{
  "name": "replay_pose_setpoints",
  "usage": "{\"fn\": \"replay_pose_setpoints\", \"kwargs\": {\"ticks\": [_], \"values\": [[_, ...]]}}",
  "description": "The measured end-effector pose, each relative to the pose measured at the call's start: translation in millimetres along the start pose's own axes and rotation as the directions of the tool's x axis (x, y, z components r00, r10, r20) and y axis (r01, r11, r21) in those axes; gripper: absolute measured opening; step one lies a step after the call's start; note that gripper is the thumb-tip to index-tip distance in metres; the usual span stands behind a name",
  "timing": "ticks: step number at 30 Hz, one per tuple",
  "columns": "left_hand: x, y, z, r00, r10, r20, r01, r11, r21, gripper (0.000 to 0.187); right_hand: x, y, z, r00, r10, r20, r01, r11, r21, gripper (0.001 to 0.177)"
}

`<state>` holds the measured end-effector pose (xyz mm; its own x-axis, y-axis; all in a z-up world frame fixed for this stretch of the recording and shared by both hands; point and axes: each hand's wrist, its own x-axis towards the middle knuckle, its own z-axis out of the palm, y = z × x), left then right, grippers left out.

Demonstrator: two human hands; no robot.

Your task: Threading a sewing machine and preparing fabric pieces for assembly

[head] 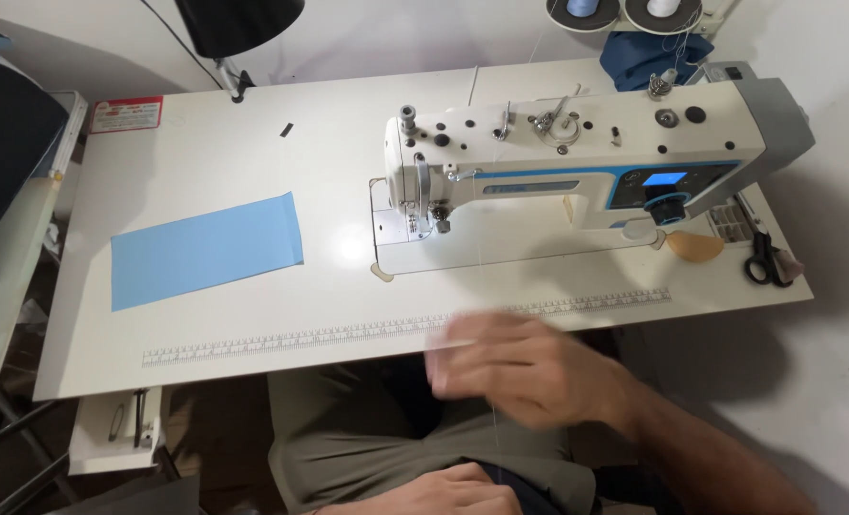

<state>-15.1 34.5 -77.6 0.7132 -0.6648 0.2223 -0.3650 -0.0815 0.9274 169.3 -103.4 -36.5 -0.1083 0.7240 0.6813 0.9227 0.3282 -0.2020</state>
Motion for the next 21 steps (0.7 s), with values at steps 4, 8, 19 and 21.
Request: {"fn": "replay_pose_setpoints", "kwargs": {"ticks": [4, 8, 19, 21], "values": [[-17, -23, 20, 0.993, 0.008, -0.115, 0.028, 0.953, 0.301, 0.028, 10, -24, -10, 0.893, 0.019, 0.449, -0.341, 0.679, 0.650, 0.042], [-23, -25, 29, 0.970, 0.051, -0.239, 0.163, 0.595, 0.787, 0.021, -23, -17, 12, 0.657, 0.164, 0.736, -0.548, 0.775, 0.316, 0.058], [-20, -20, 0, 0.977, -0.075, -0.201, 0.177, 0.812, 0.557, 0.009, -153, 11, 36, 0.189, 0.671, 0.717, -0.980, 0.086, 0.178, 0.036], [-14, -15, -5, 0.977, -0.019, -0.214, 0.142, 0.803, 0.579, 0.015, -168, 12, 39, 0.175, 0.682, 0.710, -0.965, -0.025, 0.263, 0.034]]}}
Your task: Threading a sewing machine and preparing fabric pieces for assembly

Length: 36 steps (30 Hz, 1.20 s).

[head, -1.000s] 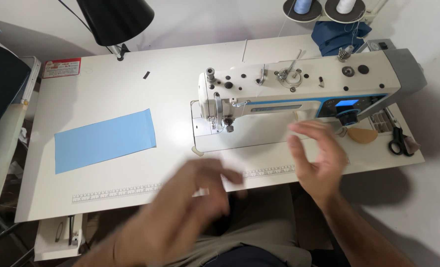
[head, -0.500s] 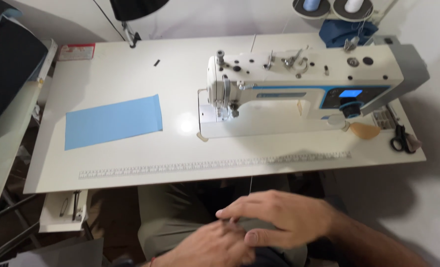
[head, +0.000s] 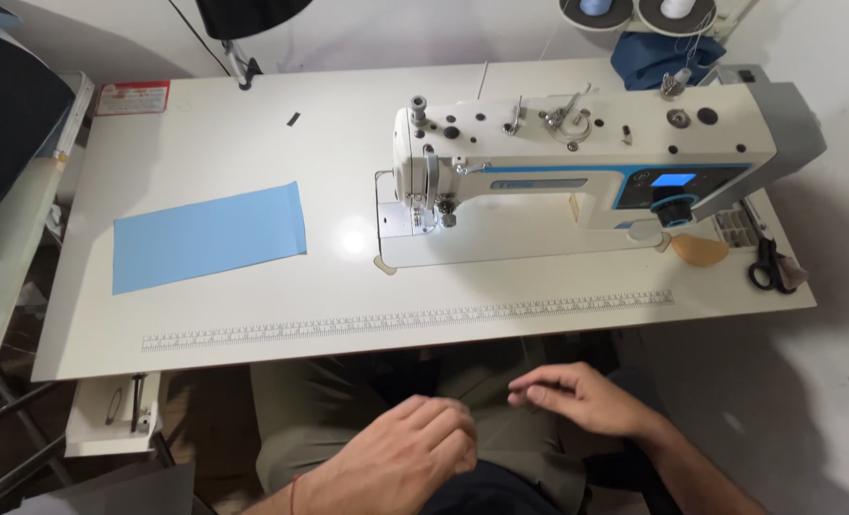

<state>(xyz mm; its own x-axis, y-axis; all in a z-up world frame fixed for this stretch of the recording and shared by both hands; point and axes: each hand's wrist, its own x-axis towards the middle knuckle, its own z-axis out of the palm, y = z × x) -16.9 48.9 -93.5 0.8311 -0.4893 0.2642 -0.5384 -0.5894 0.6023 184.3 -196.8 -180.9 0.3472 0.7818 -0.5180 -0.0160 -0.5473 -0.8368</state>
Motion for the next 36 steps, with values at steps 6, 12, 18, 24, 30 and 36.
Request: {"fn": "replay_pose_setpoints", "kwargs": {"ticks": [6, 12, 18, 24, 30, 36], "values": [[30, 5, -18, 0.984, 0.132, -0.117, -0.087, 0.940, 0.329, 0.022, -15, -52, -10, 0.865, -0.117, -0.488, 0.083, 0.992, -0.091, 0.023], [76, -2, -42, 0.917, 0.356, -0.178, -0.105, 0.647, 0.756, 0.036, -27, -132, -6, 0.614, -0.673, -0.413, 0.663, 0.723, -0.193, 0.042], [93, -57, -66, 0.873, 0.359, -0.329, 0.107, 0.518, 0.849, 0.031, 33, -133, -21, 0.836, -0.520, -0.178, 0.547, 0.753, 0.366, 0.039], [94, -72, -95, 0.827, 0.339, -0.449, 0.242, 0.506, 0.828, 0.022, 70, -149, -30, 0.875, -0.270, -0.403, 0.357, 0.921, 0.158, 0.031], [94, -84, -109, 0.780, 0.320, -0.537, 0.292, 0.573, 0.766, 0.011, 114, -146, -19, 0.720, -0.431, -0.544, 0.671, 0.632, 0.387, 0.016], [76, -88, -125, 0.701, 0.303, -0.646, 0.298, 0.698, 0.651, 0.007, 142, -142, -5, 0.652, -0.226, -0.723, 0.696, 0.556, 0.455, 0.019]]}}
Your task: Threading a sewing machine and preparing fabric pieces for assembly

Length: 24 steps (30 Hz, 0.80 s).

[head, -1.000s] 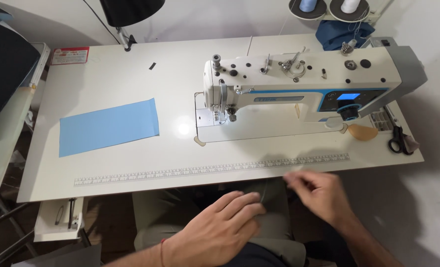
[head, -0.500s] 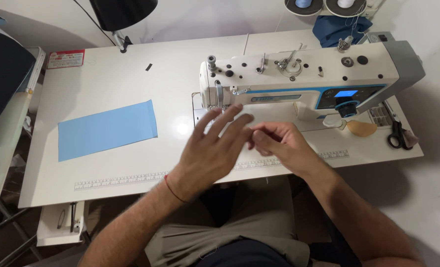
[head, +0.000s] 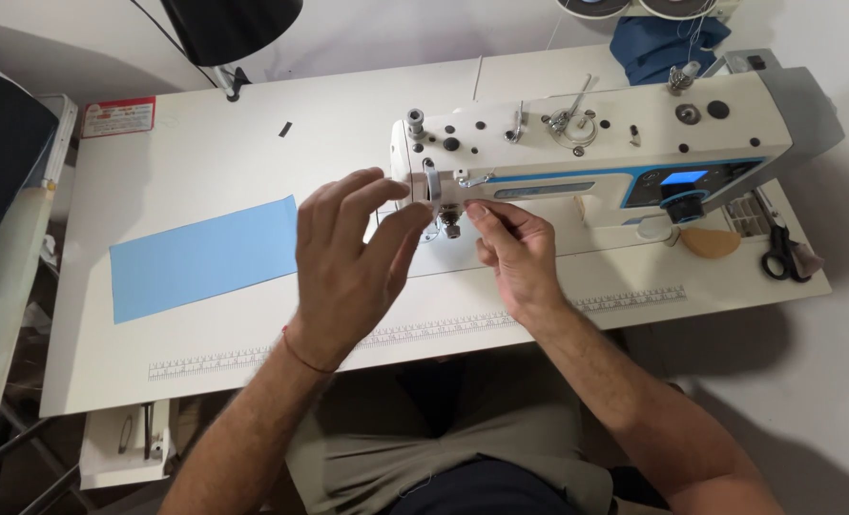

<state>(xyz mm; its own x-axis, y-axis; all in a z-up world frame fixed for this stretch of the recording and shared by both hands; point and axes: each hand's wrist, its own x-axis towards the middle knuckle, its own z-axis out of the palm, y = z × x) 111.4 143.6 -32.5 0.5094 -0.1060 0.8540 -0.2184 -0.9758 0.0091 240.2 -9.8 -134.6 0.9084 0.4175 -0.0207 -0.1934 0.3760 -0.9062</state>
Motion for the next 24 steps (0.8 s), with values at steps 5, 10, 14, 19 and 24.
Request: {"fn": "replay_pose_setpoints", "kwargs": {"ticks": [5, 10, 14, 19, 24], "values": [[-8, -12, 1, 1.000, -0.002, 0.002, 0.002, 0.999, 0.048, 0.016, 4, 1, 13, 0.994, 0.047, -0.099, -0.034, 0.991, 0.130, 0.018], [-8, -14, 2, 1.000, -0.001, -0.015, 0.002, 1.000, 0.016, 0.012, 7, 7, 17, 0.992, 0.085, -0.089, -0.063, 0.972, 0.225, 0.018], [-4, -13, 0, 1.000, 0.006, -0.016, -0.006, 1.000, 0.006, 0.007, 7, 11, 16, 0.992, 0.103, -0.067, -0.082, 0.963, 0.256, 0.013], [5, -13, 3, 1.000, 0.014, 0.011, -0.014, 1.000, -0.005, 0.009, 8, 11, 20, 0.991, 0.114, -0.070, -0.091, 0.958, 0.271, 0.008], [13, -10, 9, 0.999, 0.015, 0.029, -0.016, 1.000, 0.008, 0.013, 9, 11, 21, 0.990, 0.127, -0.068, -0.102, 0.950, 0.294, 0.004]]}}
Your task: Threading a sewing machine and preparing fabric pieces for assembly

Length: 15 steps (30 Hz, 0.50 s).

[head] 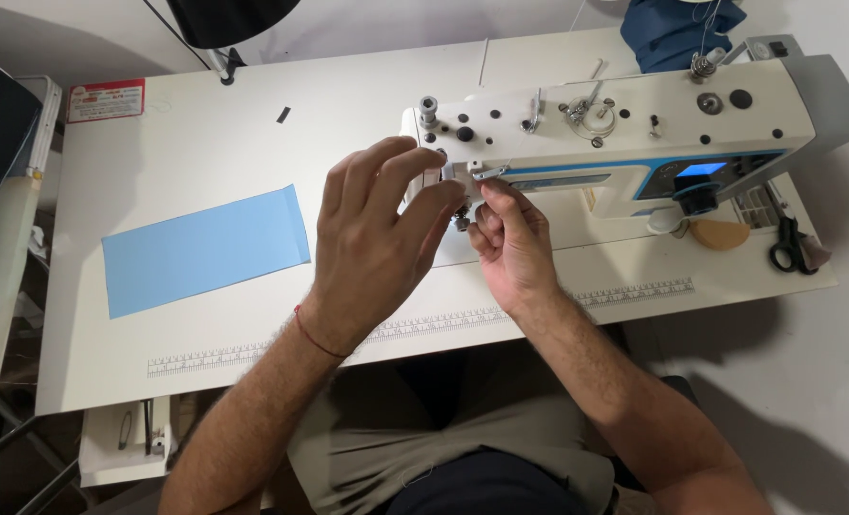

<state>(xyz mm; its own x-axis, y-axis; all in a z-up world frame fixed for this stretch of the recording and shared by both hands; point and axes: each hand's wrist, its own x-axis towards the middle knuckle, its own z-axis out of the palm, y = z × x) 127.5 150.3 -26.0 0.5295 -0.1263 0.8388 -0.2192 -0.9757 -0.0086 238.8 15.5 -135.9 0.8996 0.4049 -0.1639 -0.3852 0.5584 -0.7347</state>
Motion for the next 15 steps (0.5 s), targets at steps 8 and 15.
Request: {"fn": "replay_pose_setpoints", "kwargs": {"ticks": [8, 15], "values": [[4, -2, 15, 0.981, -0.048, 0.188, 0.045, 0.999, 0.019, 0.030, -6, -10, 9, 0.999, 0.005, 0.031, -0.004, 0.999, -0.036, 0.006], [6, 0, 19, 0.978, -0.039, 0.203, 0.036, 0.999, 0.019, 0.023, -3, -8, 1, 1.000, 0.019, 0.023, -0.018, 0.999, -0.033, 0.007]]}}
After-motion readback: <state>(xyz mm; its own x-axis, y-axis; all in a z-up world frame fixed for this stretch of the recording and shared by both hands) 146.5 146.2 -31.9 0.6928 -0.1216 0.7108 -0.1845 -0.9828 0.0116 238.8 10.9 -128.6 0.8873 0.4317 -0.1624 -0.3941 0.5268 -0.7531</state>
